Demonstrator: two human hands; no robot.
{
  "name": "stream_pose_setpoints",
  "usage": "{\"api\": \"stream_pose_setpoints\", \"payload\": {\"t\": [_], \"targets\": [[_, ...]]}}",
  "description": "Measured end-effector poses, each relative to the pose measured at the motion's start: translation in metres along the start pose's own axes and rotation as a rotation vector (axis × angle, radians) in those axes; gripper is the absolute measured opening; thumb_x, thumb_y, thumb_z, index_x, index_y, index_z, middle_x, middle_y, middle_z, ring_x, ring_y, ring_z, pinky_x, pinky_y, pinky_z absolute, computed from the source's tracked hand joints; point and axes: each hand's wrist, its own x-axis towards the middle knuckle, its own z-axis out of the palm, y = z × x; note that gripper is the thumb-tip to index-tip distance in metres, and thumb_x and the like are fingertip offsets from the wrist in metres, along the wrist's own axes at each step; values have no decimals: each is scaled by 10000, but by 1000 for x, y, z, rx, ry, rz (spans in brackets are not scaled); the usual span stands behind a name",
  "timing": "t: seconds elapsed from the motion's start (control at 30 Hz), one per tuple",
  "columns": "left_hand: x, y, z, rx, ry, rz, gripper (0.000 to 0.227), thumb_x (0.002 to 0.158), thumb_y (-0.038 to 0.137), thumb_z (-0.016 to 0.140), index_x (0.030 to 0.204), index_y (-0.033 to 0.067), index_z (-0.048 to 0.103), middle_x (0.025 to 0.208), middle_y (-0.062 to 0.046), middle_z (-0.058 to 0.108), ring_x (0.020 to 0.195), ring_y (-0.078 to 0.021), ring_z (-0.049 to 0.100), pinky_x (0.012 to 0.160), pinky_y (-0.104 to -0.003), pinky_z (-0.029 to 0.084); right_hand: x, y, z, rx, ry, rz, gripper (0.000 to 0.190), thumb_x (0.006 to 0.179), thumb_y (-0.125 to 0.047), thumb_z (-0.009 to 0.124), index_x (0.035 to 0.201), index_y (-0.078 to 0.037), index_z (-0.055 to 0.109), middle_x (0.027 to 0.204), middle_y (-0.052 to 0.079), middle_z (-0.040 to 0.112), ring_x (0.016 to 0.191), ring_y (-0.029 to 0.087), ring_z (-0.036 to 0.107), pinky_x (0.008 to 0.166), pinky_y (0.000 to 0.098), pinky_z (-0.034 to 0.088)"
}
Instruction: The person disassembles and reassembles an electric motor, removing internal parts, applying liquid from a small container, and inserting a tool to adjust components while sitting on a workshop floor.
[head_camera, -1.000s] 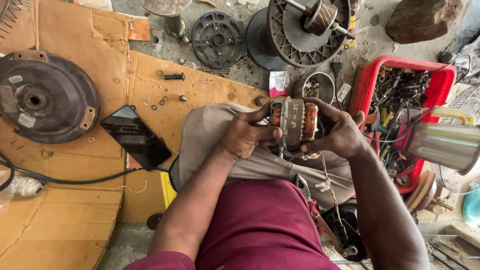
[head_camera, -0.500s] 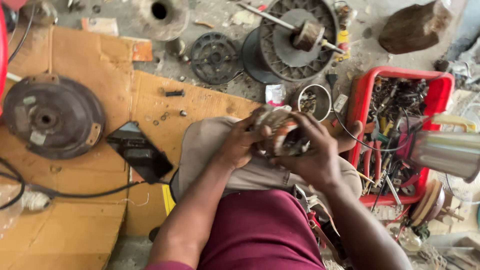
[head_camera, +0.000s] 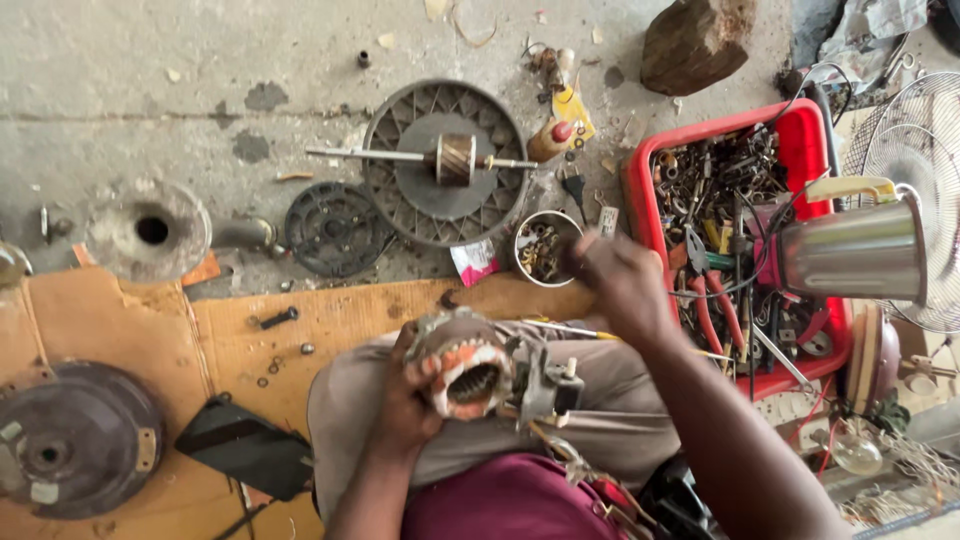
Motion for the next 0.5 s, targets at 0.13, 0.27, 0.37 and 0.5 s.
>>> {"api": "stream_pose_setpoints", "payload": {"t": [0.13, 0.27, 0.37, 0.5], "targets": [[4, -7, -31, 1083, -316, 564, 467, 979, 85, 655, 1440, 36, 594, 1417, -176, 648, 1304, -295, 650, 1209, -436, 470, 131, 13, -19, 758, 65, 398, 672, 1044, -452, 476, 1400, 117, 428, 1336, 312, 560, 1229, 425, 607, 1050, 525, 536], [6, -1, -9, 185, 198, -19, 612, 828, 171, 741, 1383, 1, 545, 1181, -155, 705, 985, -231, 698, 806, -347, 582, 217, 28, -5, 1203, 48, 697, 697, 1048, -475, 474, 1368, 144, 434, 1347, 348, 555, 1260, 447, 570, 1077, 570, 486], [11, 8, 17, 118, 124, -23, 641, 821, 189, 772, 1359, -91, 565, 1118, -179, 723, 923, -254, 712, 766, -361, 588, 253, 35, 7, 1358, 122, 710, 374, 1015, -341, 535, 1310, -122, 601, 1272, 187, 618, 1223, 371, 607, 1084, 490, 553], [19, 12, 34, 134, 239, -44, 652, 775, 191, 760, 1346, -61, 572, 1113, -153, 740, 948, -238, 730, 814, -368, 603, 234, 18, -2, 1137, 107, 666, 436, 966, -301, 623, 1314, -40, 592, 1195, 193, 638, 1044, 329, 627, 881, 472, 551]]}}
